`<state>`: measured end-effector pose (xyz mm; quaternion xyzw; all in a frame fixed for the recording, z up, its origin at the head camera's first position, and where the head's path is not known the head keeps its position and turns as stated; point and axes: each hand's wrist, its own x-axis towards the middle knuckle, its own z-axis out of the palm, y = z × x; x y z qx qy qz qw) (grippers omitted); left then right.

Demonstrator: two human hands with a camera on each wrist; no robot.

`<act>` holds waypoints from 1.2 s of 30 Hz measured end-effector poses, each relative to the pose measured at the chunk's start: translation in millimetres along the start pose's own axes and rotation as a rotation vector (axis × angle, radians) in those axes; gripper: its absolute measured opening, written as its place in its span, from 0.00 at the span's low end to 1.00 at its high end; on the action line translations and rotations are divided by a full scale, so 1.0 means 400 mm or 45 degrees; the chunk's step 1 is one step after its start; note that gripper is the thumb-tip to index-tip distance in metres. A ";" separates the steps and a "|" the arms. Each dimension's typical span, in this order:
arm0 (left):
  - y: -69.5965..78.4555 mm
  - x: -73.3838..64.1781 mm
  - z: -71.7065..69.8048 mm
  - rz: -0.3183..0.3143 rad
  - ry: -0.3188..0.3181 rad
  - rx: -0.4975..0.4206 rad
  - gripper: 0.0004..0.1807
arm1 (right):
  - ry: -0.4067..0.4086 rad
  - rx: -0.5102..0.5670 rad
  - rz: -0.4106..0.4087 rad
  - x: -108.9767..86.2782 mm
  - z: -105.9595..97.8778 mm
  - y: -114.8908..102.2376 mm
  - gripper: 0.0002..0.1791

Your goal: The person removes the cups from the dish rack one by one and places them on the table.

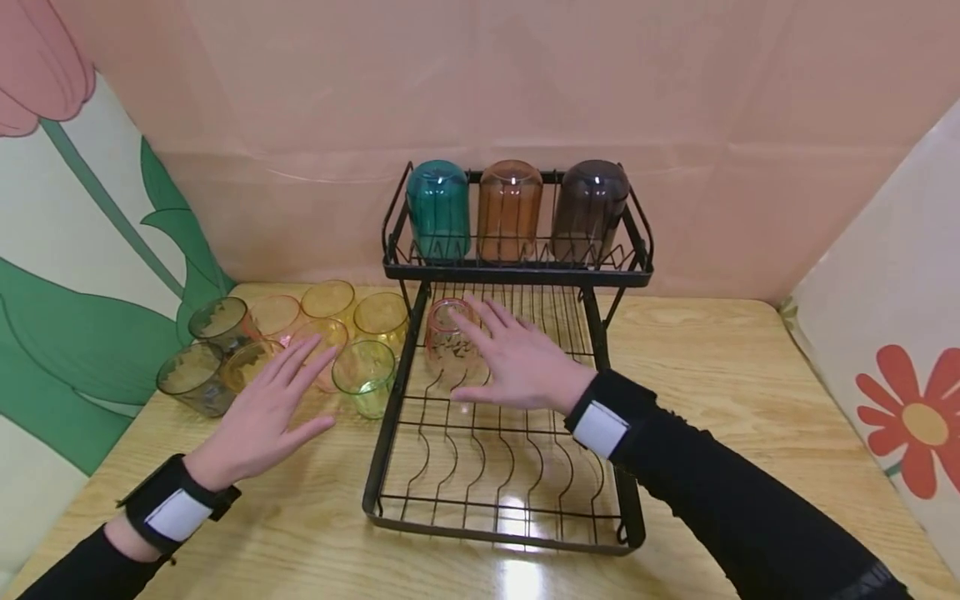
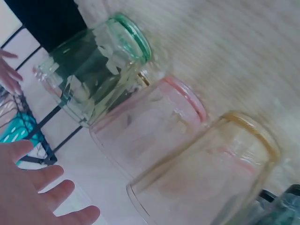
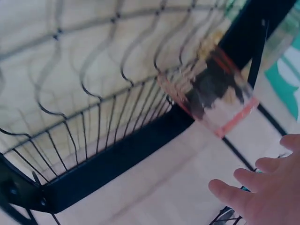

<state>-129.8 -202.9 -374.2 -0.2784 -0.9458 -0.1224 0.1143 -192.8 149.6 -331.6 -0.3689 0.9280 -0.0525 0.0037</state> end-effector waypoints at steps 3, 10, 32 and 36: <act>0.001 -0.024 -0.003 -0.005 0.043 -0.014 0.46 | -0.018 0.028 0.075 0.047 -0.020 0.010 0.59; 0.026 -0.081 0.011 0.016 0.069 -0.018 0.45 | -0.107 0.063 0.243 0.123 -0.049 0.018 0.59; 0.056 -0.120 0.053 0.005 0.023 -0.106 0.46 | -0.009 0.090 0.270 0.226 0.082 -0.010 0.52; 0.055 -0.122 0.055 -0.012 0.022 -0.114 0.46 | 0.114 -0.014 0.232 0.233 0.112 -0.004 0.44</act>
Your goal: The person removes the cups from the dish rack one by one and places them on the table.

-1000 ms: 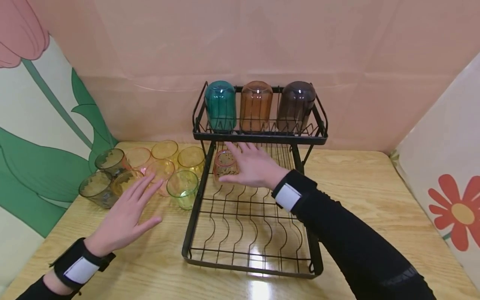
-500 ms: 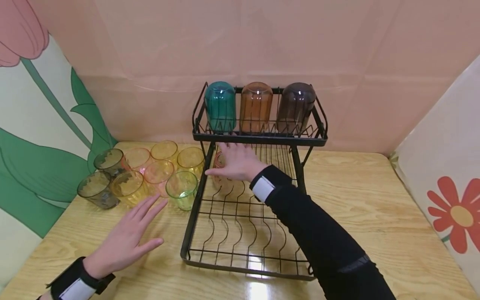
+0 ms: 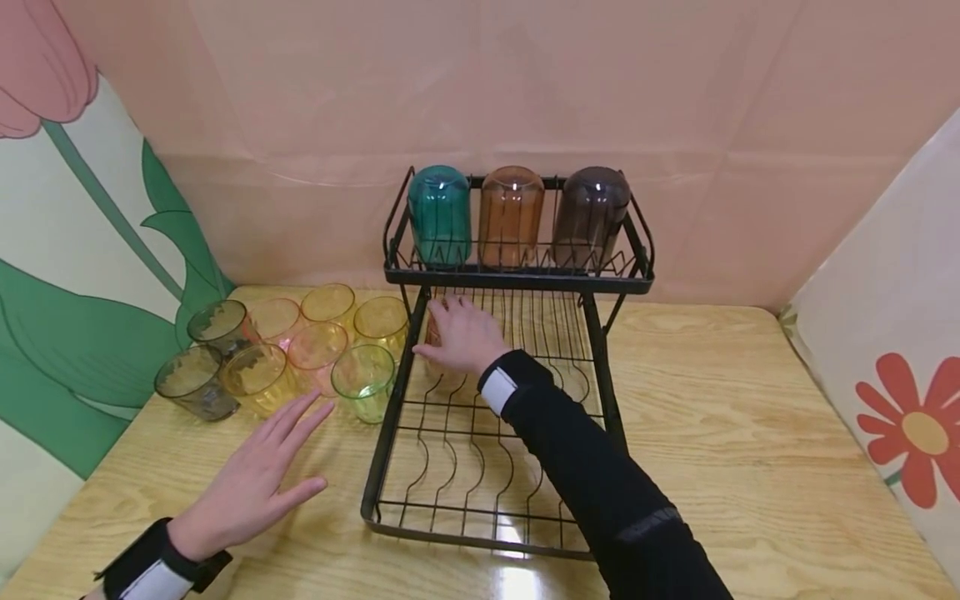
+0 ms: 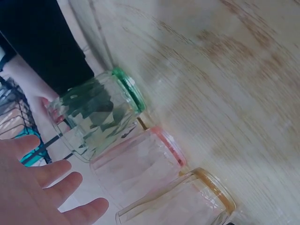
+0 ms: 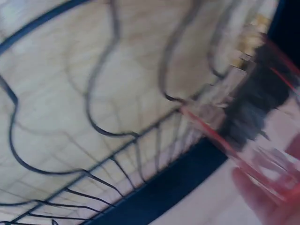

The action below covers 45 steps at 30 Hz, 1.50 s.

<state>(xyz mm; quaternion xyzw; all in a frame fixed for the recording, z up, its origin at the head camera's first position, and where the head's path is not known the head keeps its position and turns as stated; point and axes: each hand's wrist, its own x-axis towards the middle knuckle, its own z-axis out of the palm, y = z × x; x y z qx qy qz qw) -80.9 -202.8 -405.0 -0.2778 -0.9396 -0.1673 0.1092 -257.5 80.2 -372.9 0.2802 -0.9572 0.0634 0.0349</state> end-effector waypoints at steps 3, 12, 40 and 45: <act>0.002 -0.001 0.000 -0.007 -0.006 -0.006 0.46 | 0.120 -0.069 -0.017 0.003 0.019 0.003 0.36; 0.002 0.000 -0.004 -0.019 -0.009 -0.026 0.46 | 0.178 -0.103 -0.023 0.011 0.025 -0.001 0.32; 0.088 0.089 -0.061 -0.155 -0.068 -2.402 0.40 | 0.196 -0.049 -0.472 -0.142 -0.187 -0.084 0.17; 0.128 0.127 -0.049 -0.287 -0.141 -2.791 0.47 | 0.271 0.004 -0.596 -0.180 -0.229 -0.128 0.17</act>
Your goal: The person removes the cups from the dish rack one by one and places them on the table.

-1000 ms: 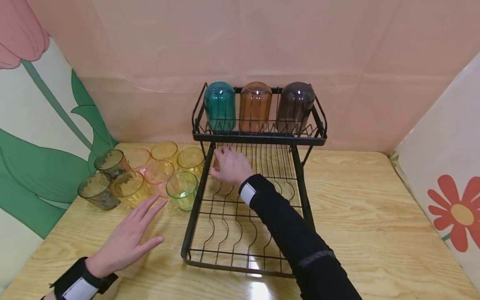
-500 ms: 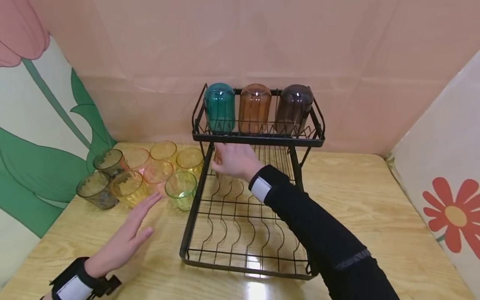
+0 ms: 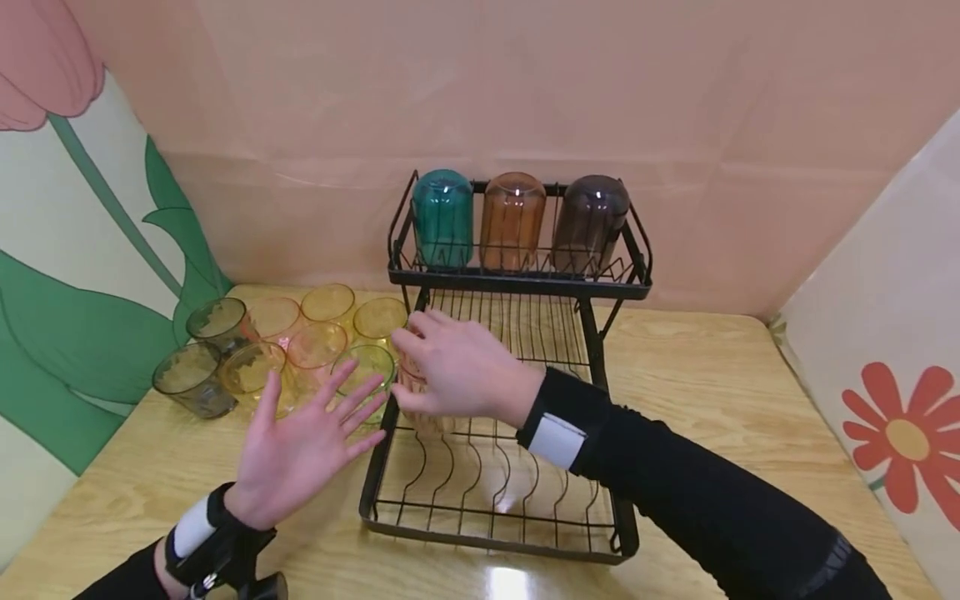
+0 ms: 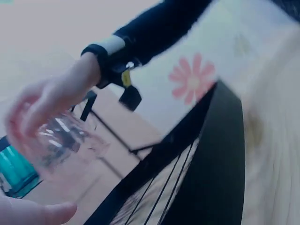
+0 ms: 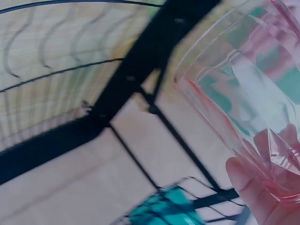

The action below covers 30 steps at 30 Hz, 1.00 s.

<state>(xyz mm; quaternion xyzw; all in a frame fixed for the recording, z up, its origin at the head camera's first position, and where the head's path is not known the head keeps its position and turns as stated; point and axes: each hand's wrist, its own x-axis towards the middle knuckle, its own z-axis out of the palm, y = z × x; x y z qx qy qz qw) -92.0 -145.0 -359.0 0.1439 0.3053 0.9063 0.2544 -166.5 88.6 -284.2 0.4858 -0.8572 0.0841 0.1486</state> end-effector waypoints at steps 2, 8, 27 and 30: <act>-0.012 0.019 0.014 -0.037 0.068 -0.102 0.49 | 0.040 0.019 -0.027 -0.001 -0.021 -0.014 0.17; -0.054 0.075 0.042 -0.041 0.133 -0.306 0.48 | 0.149 0.068 -0.090 0.005 -0.082 -0.036 0.18; -0.112 0.129 0.121 -0.133 0.138 -0.499 0.29 | 0.103 0.126 -0.135 0.037 -0.079 -0.079 0.17; -0.108 0.123 0.114 -0.109 0.217 -0.483 0.25 | 0.031 0.150 -0.122 0.038 -0.075 -0.079 0.19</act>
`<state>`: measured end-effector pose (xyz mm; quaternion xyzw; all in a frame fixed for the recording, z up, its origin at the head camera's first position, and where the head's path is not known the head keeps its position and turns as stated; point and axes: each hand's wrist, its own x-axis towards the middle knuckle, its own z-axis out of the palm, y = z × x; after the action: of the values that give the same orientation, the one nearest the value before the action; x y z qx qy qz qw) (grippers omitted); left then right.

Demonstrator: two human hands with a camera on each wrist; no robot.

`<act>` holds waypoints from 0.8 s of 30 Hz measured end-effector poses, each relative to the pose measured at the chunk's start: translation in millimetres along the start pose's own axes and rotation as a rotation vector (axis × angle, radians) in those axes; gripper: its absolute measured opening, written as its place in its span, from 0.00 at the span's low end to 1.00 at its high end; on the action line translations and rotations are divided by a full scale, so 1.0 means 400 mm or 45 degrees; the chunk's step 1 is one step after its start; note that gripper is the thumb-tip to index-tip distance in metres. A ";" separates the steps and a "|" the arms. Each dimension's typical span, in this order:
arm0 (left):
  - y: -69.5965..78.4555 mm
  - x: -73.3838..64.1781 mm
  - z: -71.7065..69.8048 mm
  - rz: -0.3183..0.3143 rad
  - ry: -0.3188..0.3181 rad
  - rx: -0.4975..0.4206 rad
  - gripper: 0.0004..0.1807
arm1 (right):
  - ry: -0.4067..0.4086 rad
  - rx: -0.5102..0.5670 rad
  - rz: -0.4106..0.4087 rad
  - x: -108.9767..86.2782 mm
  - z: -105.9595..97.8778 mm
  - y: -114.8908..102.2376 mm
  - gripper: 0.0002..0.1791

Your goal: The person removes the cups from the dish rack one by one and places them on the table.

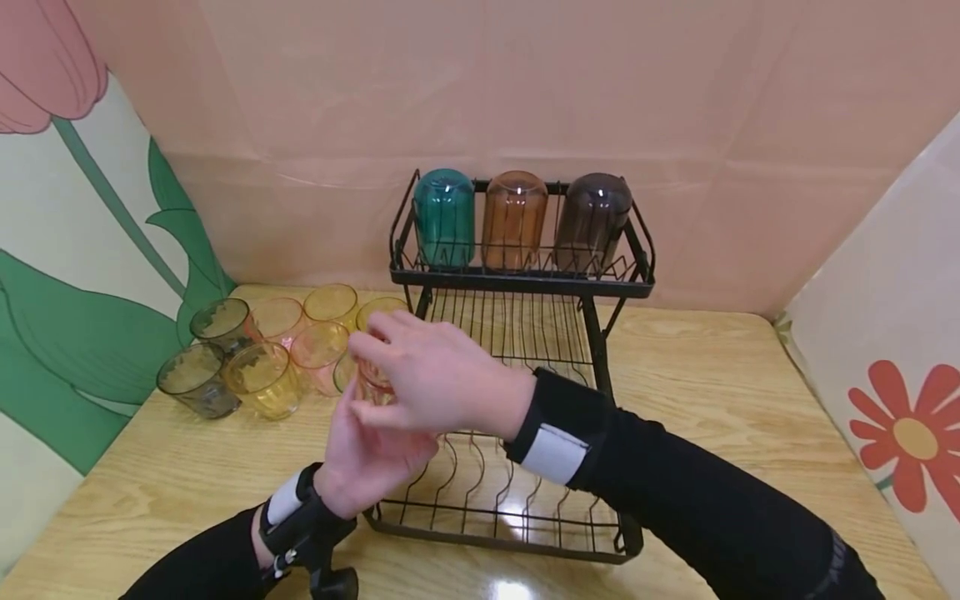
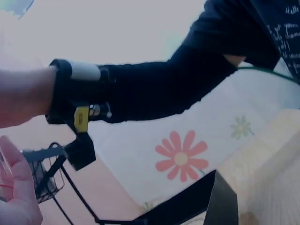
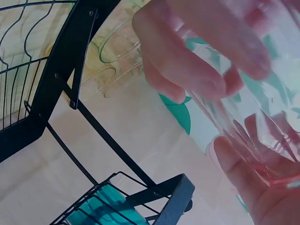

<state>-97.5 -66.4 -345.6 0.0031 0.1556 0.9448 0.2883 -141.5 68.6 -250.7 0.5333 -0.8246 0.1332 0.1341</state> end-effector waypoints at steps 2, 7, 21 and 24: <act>0.007 -0.003 -0.010 0.021 0.028 0.044 0.22 | -0.062 0.027 0.005 -0.002 0.001 0.001 0.23; 0.045 -0.031 -0.039 0.043 0.199 0.329 0.30 | -0.188 0.132 0.020 -0.024 0.000 0.002 0.38; 0.319 -0.207 -0.140 0.169 -0.248 1.002 0.26 | -0.260 0.109 0.236 -0.188 0.057 0.075 0.45; 0.376 -0.241 -0.152 0.225 -0.250 1.341 0.23 | -0.230 0.116 0.278 -0.222 0.068 0.090 0.44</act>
<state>-104.8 -254.8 -351.0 0.2486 0.5795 0.7549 0.1803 -141.6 148.0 -311.0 0.4558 -0.8794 0.1357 0.0199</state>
